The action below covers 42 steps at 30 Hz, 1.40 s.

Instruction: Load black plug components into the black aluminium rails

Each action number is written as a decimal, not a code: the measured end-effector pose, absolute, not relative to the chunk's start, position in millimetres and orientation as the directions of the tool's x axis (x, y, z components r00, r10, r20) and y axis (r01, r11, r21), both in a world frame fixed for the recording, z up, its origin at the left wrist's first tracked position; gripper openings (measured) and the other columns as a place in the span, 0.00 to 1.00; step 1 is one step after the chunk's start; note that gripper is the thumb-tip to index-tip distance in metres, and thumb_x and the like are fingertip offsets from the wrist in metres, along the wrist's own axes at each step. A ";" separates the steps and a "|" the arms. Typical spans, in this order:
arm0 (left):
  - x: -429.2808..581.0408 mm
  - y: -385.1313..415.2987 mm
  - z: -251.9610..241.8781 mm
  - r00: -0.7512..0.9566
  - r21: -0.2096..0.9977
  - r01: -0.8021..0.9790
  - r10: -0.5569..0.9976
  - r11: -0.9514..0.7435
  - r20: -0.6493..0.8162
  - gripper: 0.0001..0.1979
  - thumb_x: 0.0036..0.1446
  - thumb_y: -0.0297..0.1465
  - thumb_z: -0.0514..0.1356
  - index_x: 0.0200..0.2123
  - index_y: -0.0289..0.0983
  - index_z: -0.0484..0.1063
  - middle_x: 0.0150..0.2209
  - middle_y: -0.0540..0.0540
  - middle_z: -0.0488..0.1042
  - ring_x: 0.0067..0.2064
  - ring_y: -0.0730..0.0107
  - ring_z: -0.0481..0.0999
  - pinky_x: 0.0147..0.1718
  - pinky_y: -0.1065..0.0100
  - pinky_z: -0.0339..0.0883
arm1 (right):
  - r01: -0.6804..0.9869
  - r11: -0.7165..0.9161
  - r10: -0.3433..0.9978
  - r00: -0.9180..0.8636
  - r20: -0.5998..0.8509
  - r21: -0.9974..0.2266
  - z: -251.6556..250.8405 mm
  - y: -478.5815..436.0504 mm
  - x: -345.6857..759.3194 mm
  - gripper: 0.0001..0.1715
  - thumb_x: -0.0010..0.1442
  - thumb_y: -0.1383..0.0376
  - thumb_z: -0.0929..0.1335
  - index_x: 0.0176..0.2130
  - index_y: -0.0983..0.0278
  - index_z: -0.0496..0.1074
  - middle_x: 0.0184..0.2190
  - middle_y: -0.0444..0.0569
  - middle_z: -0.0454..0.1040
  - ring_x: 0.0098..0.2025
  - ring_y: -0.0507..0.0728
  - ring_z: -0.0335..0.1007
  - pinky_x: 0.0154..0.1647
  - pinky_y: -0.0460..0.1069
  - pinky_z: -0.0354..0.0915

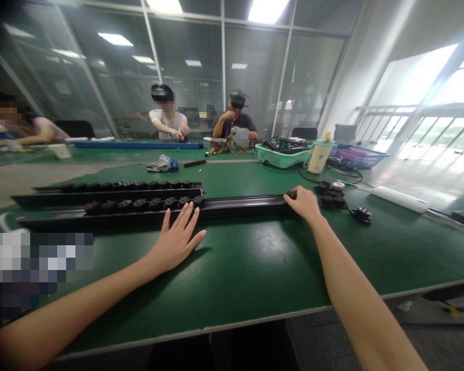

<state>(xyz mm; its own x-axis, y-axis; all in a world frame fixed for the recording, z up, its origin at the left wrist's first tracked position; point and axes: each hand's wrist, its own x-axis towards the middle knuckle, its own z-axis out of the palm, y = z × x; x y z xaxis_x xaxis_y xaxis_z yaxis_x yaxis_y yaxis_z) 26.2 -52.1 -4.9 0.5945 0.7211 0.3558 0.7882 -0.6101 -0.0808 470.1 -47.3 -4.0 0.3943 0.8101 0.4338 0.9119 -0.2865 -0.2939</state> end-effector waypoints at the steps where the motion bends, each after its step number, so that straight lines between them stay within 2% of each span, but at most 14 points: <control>1: 26.4 -52.3 -4.6 0.594 -0.079 0.789 0.723 -0.609 0.354 0.38 0.72 0.51 0.36 0.75 0.32 0.47 0.76 0.35 0.45 0.77 0.52 0.41 0.72 0.39 0.28 | 0.909 -0.294 0.811 0.400 0.427 -0.294 -3.7 -47.3 470.3 0.19 0.61 0.53 0.69 0.43 0.65 0.74 0.43 0.58 0.80 0.47 0.65 0.75 0.49 0.55 0.65; 7: 27.2 -53.3 -3.2 0.595 -0.070 0.786 0.721 -0.614 0.356 0.38 0.72 0.51 0.35 0.75 0.33 0.48 0.76 0.36 0.45 0.77 0.54 0.41 0.72 0.39 0.28 | 0.894 -0.330 0.799 0.435 0.415 -0.302 -1.8 -48.2 470.2 0.20 0.61 0.52 0.69 0.43 0.66 0.74 0.41 0.58 0.80 0.45 0.64 0.75 0.47 0.54 0.65; 19: 26.8 -51.2 -7.2 0.591 -0.104 0.795 0.727 -0.597 0.349 0.38 0.72 0.51 0.35 0.75 0.32 0.47 0.76 0.37 0.42 0.77 0.54 0.39 0.72 0.40 0.29 | 0.909 -0.286 0.788 0.403 0.466 -0.304 -7.3 -45.8 479.2 0.17 0.61 0.53 0.68 0.39 0.64 0.74 0.40 0.58 0.79 0.44 0.64 0.74 0.47 0.55 0.67; 42: 26.5 -50.9 -6.7 0.599 -0.096 0.786 0.714 -0.611 0.361 0.38 0.72 0.50 0.37 0.75 0.33 0.45 0.76 0.36 0.45 0.77 0.52 0.42 0.72 0.39 0.31 | 0.869 -0.403 0.740 0.494 0.457 -0.287 -14.3 -46.1 495.8 0.21 0.62 0.52 0.68 0.44 0.66 0.76 0.44 0.60 0.79 0.48 0.66 0.74 0.49 0.56 0.67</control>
